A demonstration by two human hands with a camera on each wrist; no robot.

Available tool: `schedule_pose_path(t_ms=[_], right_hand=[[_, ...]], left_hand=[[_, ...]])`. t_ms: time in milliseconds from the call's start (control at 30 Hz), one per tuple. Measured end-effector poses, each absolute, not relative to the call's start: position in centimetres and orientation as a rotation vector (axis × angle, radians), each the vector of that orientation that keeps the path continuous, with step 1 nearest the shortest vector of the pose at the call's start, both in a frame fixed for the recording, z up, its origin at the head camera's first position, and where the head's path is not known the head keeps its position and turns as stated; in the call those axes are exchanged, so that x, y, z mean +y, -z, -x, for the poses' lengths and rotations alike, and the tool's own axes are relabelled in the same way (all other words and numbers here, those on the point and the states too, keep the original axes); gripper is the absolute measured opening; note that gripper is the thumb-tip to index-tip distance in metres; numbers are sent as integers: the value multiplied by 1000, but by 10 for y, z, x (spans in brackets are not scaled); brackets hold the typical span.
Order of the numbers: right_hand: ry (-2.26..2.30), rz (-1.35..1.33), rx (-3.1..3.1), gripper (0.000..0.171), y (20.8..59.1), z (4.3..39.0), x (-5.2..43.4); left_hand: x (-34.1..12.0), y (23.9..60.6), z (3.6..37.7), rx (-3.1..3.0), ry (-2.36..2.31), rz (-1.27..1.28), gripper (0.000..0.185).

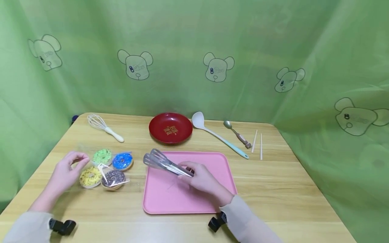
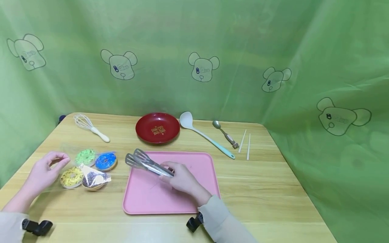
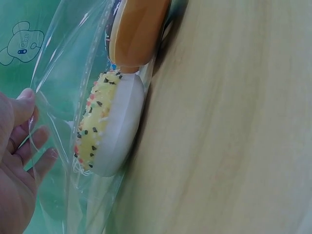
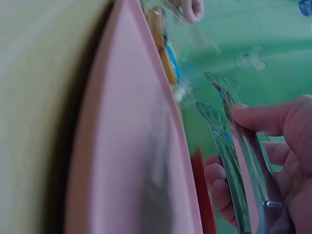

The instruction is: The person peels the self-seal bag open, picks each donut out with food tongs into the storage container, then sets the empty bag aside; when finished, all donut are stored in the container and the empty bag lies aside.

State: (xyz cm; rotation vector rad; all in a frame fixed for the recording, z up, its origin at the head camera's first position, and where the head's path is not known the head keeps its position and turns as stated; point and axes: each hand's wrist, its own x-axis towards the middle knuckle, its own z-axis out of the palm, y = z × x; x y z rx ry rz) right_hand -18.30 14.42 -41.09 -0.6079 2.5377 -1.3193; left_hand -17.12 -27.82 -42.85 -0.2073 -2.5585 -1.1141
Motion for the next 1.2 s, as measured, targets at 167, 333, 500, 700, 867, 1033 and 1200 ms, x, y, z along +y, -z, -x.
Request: schedule_pose_path(t_ms=[167,333,500,700,867,1033,1200], right_hand=[[1228,648,2593,33,416,185,124],[1252,611,2519,31,415,188,106],[1247,551,2479,30,413,191,88],[1260,463,2433,32,412,193,75],[1257,390,2416,36,408,193,70],[1265,362,2373,29,405,196,66],[1286,328,2281,27,403,201,63]], left_hand=[[-279,429,172,-2557,1111,212,20],[-278,430,171,-2541,1112,220,18],[-277,432,171,-2518,1109,210,17],[-275,434,174,-2498,1093,204,18],[-274,434,176,-2493,1091,213,18],[-273,435,177,-2482,1125,230,16],[-273,436,177,-2471,1121,231,14]])
